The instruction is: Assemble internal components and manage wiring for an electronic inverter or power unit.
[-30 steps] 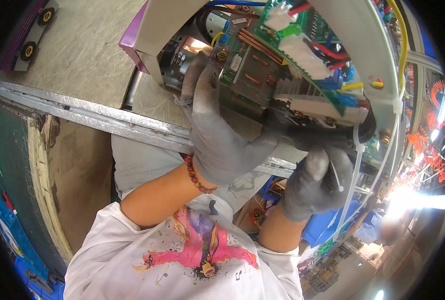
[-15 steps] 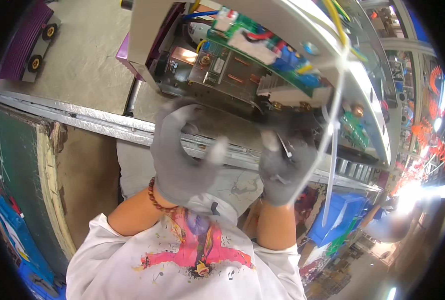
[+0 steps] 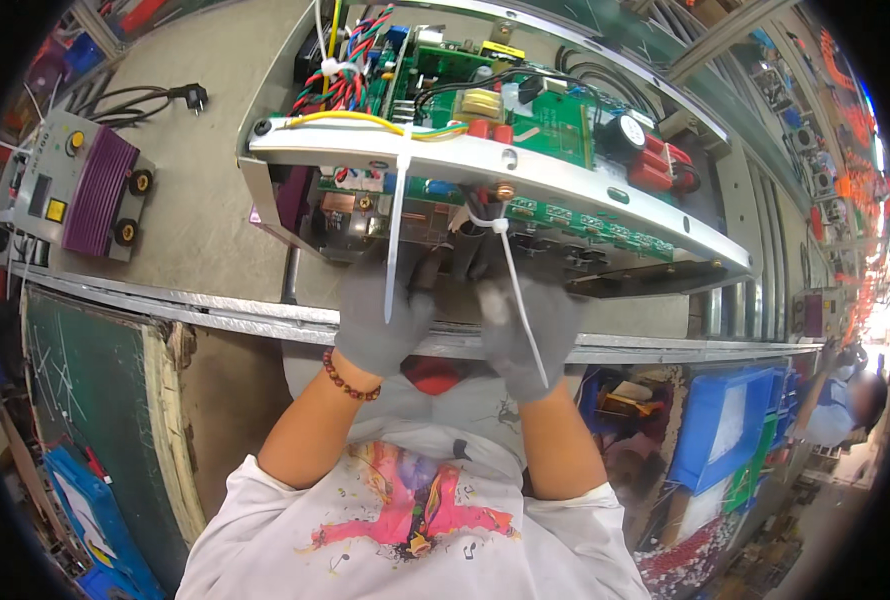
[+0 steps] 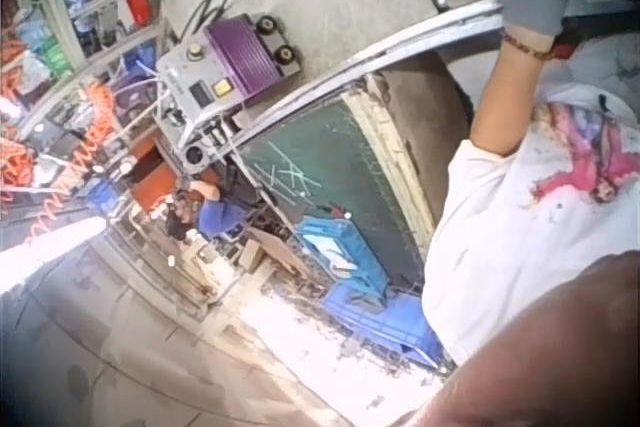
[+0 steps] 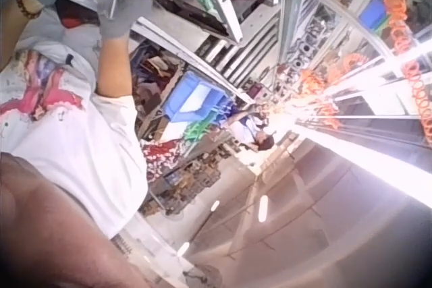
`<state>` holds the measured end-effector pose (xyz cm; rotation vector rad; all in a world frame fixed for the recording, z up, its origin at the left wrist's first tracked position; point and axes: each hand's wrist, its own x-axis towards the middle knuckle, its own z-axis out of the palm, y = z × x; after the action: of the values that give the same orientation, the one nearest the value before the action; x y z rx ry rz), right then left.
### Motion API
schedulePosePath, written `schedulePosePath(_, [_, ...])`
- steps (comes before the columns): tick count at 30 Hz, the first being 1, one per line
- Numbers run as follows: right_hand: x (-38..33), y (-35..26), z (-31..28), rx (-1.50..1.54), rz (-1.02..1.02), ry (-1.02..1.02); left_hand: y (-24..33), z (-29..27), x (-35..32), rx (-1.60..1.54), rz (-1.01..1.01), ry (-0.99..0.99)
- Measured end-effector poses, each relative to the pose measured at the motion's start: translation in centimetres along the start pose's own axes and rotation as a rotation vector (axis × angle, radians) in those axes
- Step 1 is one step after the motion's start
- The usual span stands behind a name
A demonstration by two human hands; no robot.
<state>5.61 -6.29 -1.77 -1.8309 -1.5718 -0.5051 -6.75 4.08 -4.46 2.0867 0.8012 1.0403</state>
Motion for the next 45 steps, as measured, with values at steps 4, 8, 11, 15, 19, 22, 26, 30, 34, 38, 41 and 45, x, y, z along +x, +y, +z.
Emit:
schedulePosePath(4, [-0.8, -1.5, 2.1, 0.142, 0.014, 0.184, 1.3, -0.8, -0.3, 0.089, -0.062, -0.084])
schedulePosePath(8, [0.1, -1.4, 3.3, 0.148, -0.051, 0.212, -0.1, -2.0, -0.6, -0.106, -0.041, -0.215])
schedulePosePath(11, [-0.7, -1.4, 2.8, 0.115, -0.007, 0.182, 0.4, -3.7, 0.4, -0.442, -0.219, -0.373])
schedulePosePath(15, [-0.7, -1.2, 2.1, 0.121, 0.028, 0.155, 0.0, -3.3, 1.2, -0.837, -0.621, -0.519])
schedulePosePath(19, [-1.0, -1.2, 0.9, 0.136, 0.058, 0.039, -0.7, -2.1, 0.2, -1.228, -0.912, -0.490])
schedulePosePath(22, [-1.1, -1.2, 0.8, 0.262, 0.237, -0.045, -0.5, -2.6, 0.9, -1.471, -0.968, -0.524])
schedulePosePath(26, [-0.7, -0.5, 1.3, 0.376, 0.163, -0.037, -0.9, -0.8, 0.3, -1.468, -0.985, -0.433])
schedulePosePath(30, [1.0, -1.0, 0.4, 0.425, 0.119, -0.158, -1.2, 0.4, -0.5, -1.547, -0.902, -0.267])
schedulePosePath(34, [1.3, -0.8, 0.2, 0.420, 0.094, -0.148, -0.2, 0.6, -1.0, -1.682, -0.900, -0.158])
schedulePosePath(38, [0.6, -0.5, 0.4, 0.459, 0.109, -0.180, 0.7, 0.4, -0.9, -1.619, -0.926, -0.151])
schedulePosePath(41, [0.2, -0.9, 0.7, 0.611, 0.254, -0.097, 1.1, 0.4, -1.1, -1.549, -0.958, -0.159])
schedulePosePath(45, [0.3, -0.4, 0.2, 0.522, 0.210, -0.151, 1.5, 0.8, -1.3, -1.521, -0.937, -0.155])
